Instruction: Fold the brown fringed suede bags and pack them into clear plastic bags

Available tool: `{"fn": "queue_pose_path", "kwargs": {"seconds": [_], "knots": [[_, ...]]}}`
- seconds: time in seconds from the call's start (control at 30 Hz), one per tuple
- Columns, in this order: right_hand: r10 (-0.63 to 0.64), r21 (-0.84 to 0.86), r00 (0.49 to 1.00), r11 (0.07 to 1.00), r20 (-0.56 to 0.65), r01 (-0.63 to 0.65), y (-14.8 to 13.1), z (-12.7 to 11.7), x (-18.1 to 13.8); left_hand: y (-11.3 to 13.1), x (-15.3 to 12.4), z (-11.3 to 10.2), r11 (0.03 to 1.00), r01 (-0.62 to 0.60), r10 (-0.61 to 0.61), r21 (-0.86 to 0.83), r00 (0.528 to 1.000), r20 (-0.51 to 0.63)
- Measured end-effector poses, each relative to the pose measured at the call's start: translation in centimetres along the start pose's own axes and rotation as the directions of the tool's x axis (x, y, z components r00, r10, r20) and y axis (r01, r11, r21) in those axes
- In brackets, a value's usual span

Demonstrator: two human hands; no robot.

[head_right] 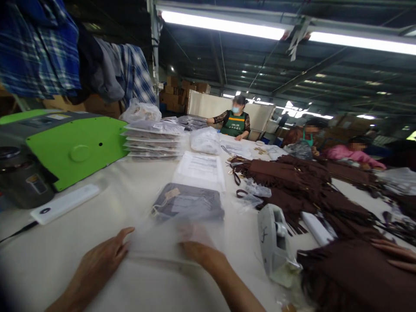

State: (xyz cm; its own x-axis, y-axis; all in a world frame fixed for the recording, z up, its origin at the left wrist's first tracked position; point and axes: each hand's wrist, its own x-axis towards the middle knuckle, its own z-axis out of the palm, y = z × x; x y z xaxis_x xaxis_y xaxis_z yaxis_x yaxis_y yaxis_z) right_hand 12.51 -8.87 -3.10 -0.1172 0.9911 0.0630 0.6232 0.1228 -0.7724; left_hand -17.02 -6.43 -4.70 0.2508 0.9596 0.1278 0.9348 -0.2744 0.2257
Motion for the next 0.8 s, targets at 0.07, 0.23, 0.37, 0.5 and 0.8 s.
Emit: {"fn": "queue_pose_path", "kwargs": {"seconds": [0.07, 0.23, 0.37, 0.5, 0.8], "knots": [[0.065, -0.071, 0.993, 0.996, 0.097, -0.058, 0.1, -1.3, -2.5, 0.4, -0.1, -0.8, 0.998, 0.053, -0.052, -0.019, 0.997, 0.053], [0.165, -0.217, 0.963, 0.969, 0.213, -0.118, -0.5, -3.1, -6.9, 1.3, -0.3, -2.4, 0.974, 0.189, -0.171, -0.127, 0.975, 0.139], [0.189, -0.284, 0.970, 0.949, 0.156, -0.139, -1.4, -3.9, -7.6, 1.8, -0.2, -3.6, 0.959, 0.179, -0.163, -0.222, 0.983, 0.087], [0.081, -0.287, 0.988, 0.957, 0.128, -0.041, -2.7, -3.8, -7.7, 2.6, 0.7, -4.9, 0.902, 0.155, -0.156, -0.402, 0.987, 0.029], [-0.183, 0.178, 0.925, 0.976, 0.333, 0.129, -5.6, 5.4, -11.4, 3.2, 2.2, -6.8, 0.857, 0.072, -0.085, -0.510, 0.996, -0.001]]}}
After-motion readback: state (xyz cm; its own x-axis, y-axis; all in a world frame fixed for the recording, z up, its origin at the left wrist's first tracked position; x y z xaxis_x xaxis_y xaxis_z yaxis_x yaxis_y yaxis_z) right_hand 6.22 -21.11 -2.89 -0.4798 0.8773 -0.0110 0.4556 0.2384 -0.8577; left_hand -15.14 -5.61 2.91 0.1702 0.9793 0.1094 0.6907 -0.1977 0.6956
